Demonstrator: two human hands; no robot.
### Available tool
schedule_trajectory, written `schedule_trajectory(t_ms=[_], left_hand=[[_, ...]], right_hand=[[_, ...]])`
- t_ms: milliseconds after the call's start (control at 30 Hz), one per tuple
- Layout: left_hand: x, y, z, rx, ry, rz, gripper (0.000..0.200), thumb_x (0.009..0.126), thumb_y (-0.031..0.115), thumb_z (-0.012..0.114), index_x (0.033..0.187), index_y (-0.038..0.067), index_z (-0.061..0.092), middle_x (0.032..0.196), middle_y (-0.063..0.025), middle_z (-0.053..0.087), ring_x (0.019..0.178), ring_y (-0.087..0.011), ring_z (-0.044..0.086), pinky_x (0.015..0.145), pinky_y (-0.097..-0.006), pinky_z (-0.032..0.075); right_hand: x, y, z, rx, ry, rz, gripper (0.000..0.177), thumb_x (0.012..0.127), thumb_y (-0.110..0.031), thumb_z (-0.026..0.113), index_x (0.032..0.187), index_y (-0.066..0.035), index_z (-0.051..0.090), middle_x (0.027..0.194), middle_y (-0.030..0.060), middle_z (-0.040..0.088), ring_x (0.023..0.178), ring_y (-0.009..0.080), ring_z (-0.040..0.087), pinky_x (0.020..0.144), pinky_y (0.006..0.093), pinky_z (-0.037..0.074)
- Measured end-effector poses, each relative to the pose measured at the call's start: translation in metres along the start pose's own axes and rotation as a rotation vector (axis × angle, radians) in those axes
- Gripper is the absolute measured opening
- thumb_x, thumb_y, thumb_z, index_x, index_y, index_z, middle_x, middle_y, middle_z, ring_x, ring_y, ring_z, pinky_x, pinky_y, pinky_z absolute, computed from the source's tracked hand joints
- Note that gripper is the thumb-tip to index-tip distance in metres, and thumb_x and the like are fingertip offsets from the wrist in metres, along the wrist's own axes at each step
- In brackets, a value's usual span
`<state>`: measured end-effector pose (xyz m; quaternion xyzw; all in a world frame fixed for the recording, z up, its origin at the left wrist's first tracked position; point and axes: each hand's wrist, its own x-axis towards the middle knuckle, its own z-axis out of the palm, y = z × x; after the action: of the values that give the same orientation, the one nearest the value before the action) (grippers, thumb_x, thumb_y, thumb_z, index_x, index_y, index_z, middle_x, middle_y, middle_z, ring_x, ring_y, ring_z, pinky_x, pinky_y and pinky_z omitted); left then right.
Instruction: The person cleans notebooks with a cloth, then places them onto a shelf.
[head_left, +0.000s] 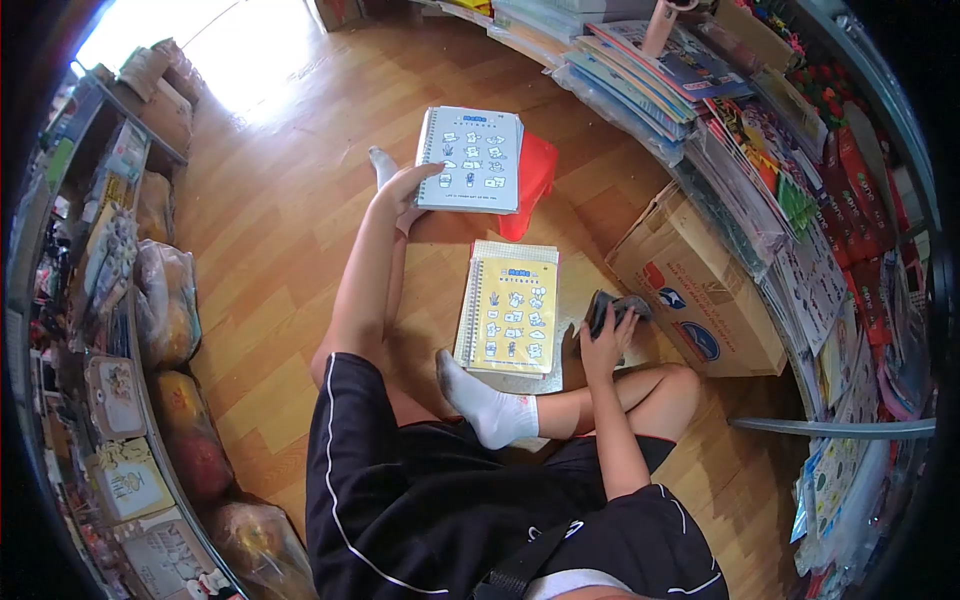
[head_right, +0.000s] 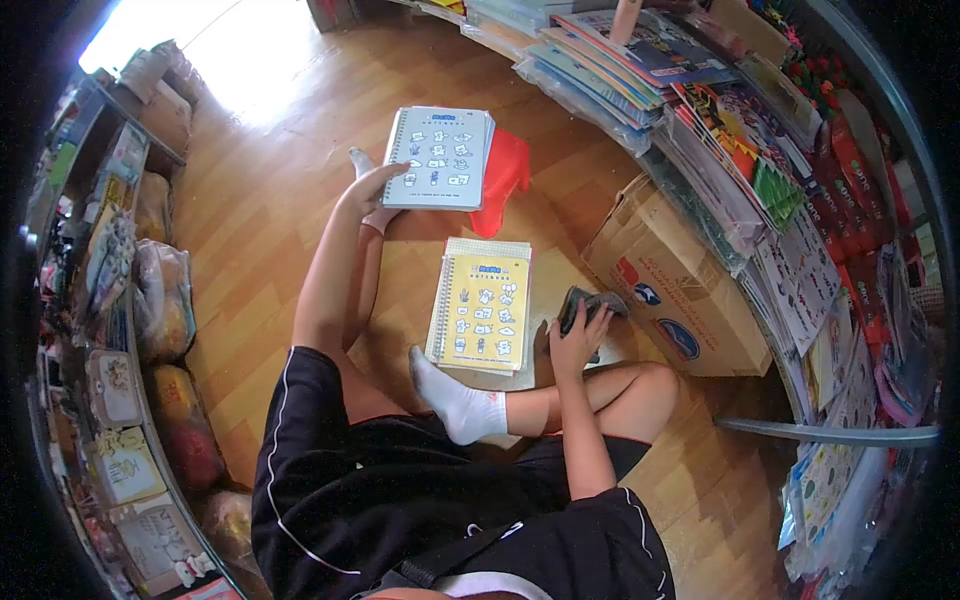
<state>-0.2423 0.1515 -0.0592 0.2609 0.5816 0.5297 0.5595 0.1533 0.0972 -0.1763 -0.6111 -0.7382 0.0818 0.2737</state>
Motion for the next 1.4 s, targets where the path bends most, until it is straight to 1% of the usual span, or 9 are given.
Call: schedule_trajectory(t_ms=[300,467,500,700,833,900,967,1233,1400], left_hand=[[-0.041,-0.066,0.038,-0.160,0.134,0.292,0.047,0.075,0.012,0.057,0.115,-0.001,0.037,0.104,-0.0107,0.052,0.093,-0.0164,0.051,0.078,-0.0264,0.041],[-0.121,-0.125,0.072,-0.281,0.118,0.278,0.046,0.076,0.011,0.056,0.115,-0.001,0.035,0.105,-0.0119,0.049,0.093,-0.0169,0.050,0.079,-0.0264,0.041],[-0.131,-0.137,0.079,-0.197,0.151,0.301,0.047,0.075,0.011,0.057,0.115,-0.001,0.035,0.105,-0.0118,0.049,0.093,-0.0176,0.050,0.078,-0.0271,0.041],[-0.136,-0.188,0.093,0.233,0.207,0.158,0.060,0.071,0.033,0.061,0.115,0.001,0.037,0.103,-0.0205,0.051,0.091,-0.0215,0.052,0.078,-0.0314,0.041],[-0.150,-0.133,0.100,1.316,0.318,-0.016,0.071,0.070,0.057,0.047,0.110,-0.002,0.045,0.104,-0.0276,0.048,0.090,-0.0356,0.051,0.077,-0.0390,0.041],[-0.129,-0.148,0.082,1.239,0.401,0.028,0.075,0.072,0.059,0.044,0.106,-0.007,0.047,0.104,-0.0273,0.048,0.089,-0.0356,0.052,0.077,-0.0390,0.040],[-0.106,-0.165,0.066,0.172,0.464,-0.205,0.077,0.074,0.061,0.038,0.105,-0.010,0.047,0.105,-0.0248,0.049,0.089,-0.0316,0.052,0.079,-0.0370,0.039],[-0.067,-0.228,0.070,0.178,0.506,-0.074,0.073,0.077,0.058,0.036,0.103,-0.009,0.048,0.096,-0.0189,0.054,0.087,-0.0228,0.052,0.078,-0.0308,0.039],[-0.071,-0.215,0.066,-0.359,0.096,-0.259,0.077,0.076,0.063,0.031,0.107,-0.005,0.049,0.105,-0.0146,0.052,0.096,-0.0191,0.049,0.082,-0.0286,0.037]], right_hand=[[-0.002,-0.008,0.001,0.393,-0.043,-0.163,0.029,0.078,-0.015,0.051,0.102,0.002,0.050,0.102,0.0169,0.051,0.097,0.0283,0.047,0.084,0.0353,0.035],[-0.005,0.001,0.018,1.029,-0.585,0.628,0.053,0.078,-0.048,0.038,0.103,-0.002,0.049,0.082,0.0073,0.055,0.073,0.0149,0.053,0.064,0.0251,0.043],[-0.007,0.002,0.019,1.174,-0.720,0.854,0.066,0.077,-0.061,0.033,0.104,-0.003,0.048,0.080,0.0060,0.055,0.070,0.0132,0.052,0.062,0.0243,0.043],[-0.006,-0.002,0.011,1.206,-0.751,0.884,0.077,0.075,-0.066,0.025,0.113,-0.001,0.043,0.103,0.0119,0.052,0.086,0.0149,0.051,0.076,0.0298,0.039],[-0.003,-0.007,0.016,1.324,-0.733,0.753,0.070,0.081,-0.058,0.024,0.117,0.000,0.040,0.117,0.0119,0.044,0.108,0.0211,0.042,0.092,0.0306,0.029],[0.007,-0.011,0.025,1.401,-0.662,0.754,0.068,0.082,-0.055,0.026,0.120,0.000,0.034,0.121,0.0116,0.039,0.111,0.0202,0.037,0.093,0.0300,0.026],[0.014,-0.016,0.035,1.554,-0.518,0.746,0.067,0.083,-0.050,0.031,0.126,0.001,0.022,0.129,0.0111,0.029,0.118,0.0183,0.027,0.097,0.0289,0.021],[0.011,-0.037,0.028,1.584,-0.521,0.636,0.062,0.086,-0.039,0.034,0.130,-0.004,0.008,0.130,0.0099,0.025,0.118,0.0190,0.027,0.096,0.0283,0.023],[0.014,-0.017,0.024,1.601,-0.595,0.709,0.066,0.082,-0.026,0.047,0.130,-0.005,0.006,0.133,0.0137,0.017,0.119,0.0221,0.025,0.095,0.0294,0.025]])
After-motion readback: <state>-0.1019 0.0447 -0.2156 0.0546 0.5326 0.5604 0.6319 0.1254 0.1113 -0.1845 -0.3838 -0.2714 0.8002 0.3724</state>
